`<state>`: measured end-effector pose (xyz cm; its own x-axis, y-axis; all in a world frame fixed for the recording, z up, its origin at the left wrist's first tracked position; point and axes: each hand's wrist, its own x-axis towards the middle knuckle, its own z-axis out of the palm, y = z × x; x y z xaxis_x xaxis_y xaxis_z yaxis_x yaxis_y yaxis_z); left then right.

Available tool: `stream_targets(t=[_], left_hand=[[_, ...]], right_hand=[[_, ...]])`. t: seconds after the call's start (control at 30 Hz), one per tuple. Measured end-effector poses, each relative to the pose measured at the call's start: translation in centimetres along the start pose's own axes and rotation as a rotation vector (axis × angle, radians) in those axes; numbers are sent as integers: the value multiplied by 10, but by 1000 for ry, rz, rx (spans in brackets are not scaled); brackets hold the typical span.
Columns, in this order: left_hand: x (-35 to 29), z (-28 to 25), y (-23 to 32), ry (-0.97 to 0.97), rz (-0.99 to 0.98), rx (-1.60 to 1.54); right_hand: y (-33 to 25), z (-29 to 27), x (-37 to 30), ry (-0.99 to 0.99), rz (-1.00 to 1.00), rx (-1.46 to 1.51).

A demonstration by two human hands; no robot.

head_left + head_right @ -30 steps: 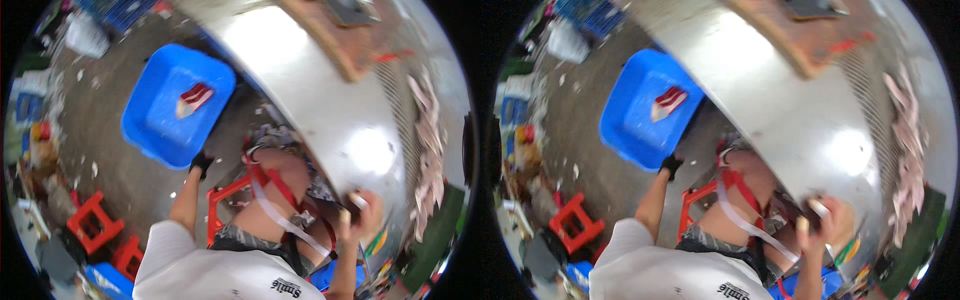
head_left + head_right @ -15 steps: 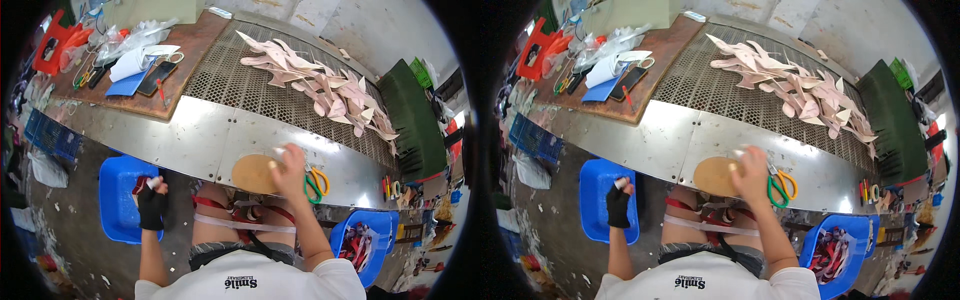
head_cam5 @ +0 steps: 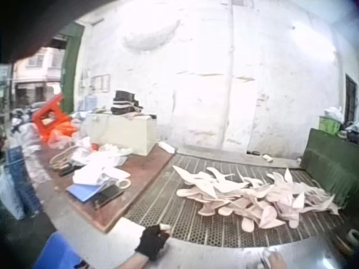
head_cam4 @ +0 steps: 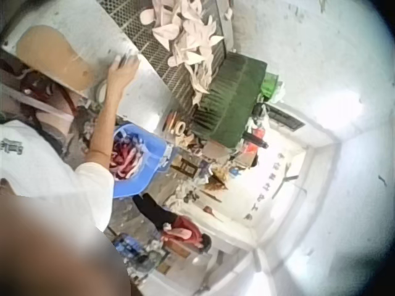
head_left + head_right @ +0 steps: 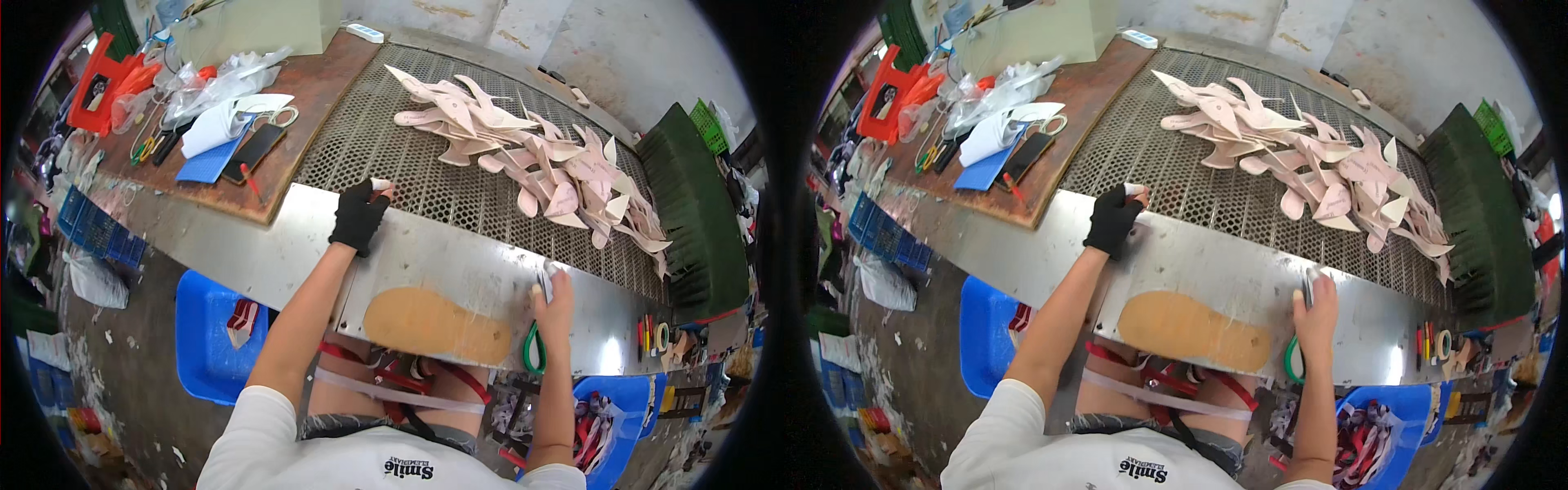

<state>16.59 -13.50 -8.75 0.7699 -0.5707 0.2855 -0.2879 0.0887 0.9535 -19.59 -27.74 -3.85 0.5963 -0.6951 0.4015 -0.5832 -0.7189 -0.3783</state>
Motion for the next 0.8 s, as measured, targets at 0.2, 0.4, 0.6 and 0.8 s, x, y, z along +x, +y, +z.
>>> stream_targets(t=[0.2, 0.4, 0.6, 0.8], left_hand=[[22, 38, -17, -17, 92, 235], [12, 26, -11, -89, -12, -62], [8, 30, -3, -83, -73, -52], [7, 29, -4, -75, -35, 10]], right_hand=[[-8, 18, 192, -120, 168, 312], [-2, 99, 318, -213, 191, -276], [20, 142, 315, 63, 424, -161], [31, 150, 329, -103, 619, -27]])
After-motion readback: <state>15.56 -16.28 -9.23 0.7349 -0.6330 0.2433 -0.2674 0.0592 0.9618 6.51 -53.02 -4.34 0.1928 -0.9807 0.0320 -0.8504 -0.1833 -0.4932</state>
